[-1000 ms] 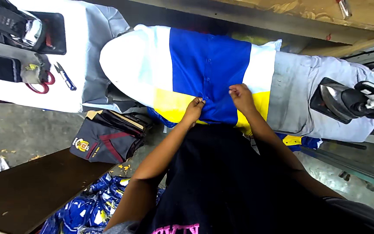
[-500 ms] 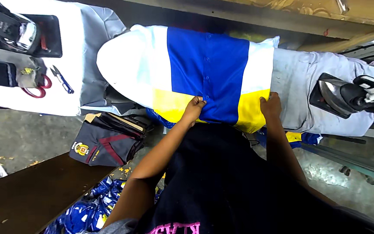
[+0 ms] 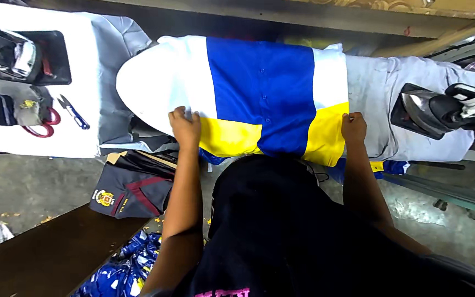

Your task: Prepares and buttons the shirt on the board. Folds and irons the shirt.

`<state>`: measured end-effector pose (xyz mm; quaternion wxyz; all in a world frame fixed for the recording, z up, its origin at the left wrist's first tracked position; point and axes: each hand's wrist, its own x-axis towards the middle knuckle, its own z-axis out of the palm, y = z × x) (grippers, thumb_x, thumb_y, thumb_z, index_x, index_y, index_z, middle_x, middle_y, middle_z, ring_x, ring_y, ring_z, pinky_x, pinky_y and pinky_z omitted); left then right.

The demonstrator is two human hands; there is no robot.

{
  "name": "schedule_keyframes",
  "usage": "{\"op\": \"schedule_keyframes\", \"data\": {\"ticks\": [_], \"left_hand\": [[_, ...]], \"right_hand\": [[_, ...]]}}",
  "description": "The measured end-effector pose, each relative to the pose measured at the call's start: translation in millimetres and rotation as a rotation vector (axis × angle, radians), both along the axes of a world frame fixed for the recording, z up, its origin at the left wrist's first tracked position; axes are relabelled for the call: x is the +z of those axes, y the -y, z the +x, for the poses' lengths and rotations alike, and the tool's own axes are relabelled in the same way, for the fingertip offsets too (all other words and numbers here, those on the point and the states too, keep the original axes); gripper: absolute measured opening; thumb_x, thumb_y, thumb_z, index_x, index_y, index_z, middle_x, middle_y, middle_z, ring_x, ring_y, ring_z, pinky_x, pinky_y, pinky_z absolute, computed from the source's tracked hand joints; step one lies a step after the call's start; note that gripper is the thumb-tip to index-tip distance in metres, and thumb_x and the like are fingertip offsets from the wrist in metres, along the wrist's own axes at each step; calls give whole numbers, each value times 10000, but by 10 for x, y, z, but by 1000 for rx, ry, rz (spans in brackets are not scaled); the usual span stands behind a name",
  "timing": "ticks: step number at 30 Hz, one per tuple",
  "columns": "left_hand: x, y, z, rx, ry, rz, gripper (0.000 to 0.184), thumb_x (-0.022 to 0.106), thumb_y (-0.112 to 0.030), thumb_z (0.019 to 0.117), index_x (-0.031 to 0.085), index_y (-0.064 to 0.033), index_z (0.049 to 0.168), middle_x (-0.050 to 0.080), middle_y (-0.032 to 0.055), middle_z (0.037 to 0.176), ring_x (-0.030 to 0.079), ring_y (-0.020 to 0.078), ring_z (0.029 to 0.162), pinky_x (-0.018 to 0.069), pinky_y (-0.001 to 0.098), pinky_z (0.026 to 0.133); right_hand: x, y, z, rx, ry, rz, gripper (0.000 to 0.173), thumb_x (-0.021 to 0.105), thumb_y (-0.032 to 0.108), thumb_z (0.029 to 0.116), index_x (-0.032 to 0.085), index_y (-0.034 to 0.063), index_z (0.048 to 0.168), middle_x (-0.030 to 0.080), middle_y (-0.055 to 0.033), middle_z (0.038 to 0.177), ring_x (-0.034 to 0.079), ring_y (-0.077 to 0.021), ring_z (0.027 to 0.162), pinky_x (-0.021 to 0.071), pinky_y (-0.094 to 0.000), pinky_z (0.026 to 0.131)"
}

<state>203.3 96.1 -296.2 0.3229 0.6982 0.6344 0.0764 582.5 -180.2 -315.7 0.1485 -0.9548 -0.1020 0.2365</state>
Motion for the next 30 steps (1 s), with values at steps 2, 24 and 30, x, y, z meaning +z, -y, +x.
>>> {"op": "schedule_keyframes", "data": {"ticks": [2, 24, 30], "left_hand": [[-28, -177, -38, 35, -67, -49, 576, 612, -345, 1019, 529, 89, 1388, 517, 341, 1407, 516, 479, 1313, 410, 624, 1089], [56, 456, 594, -468, 42, -326, 471, 572, -265, 1061, 547, 61, 1401, 608, 299, 1319, 601, 440, 1233, 464, 609, 1059], [-42, 958, 729, -603, -23, -404, 362, 653, -244, 1013, 633, 27, 1253, 655, 250, 1238, 657, 420, 1131, 507, 645, 961]], "right_hand": [[-17, -70, -90, -1, 7, -63, 443, 429, 318, 1114, 558, -24, 1363, 654, -305, 1245, 627, -479, 1187, 467, -654, 975], [104, -513, -578, 341, 213, 163, 381, 584, 150, 1012, 608, -66, 1326, 564, -346, 1345, 535, -516, 1283, 445, -627, 1044], [180, -891, -1469, 645, -113, 321, 309, 576, 227, 1050, 697, -42, 1141, 681, -230, 1163, 676, -378, 1073, 539, -554, 935]]}}
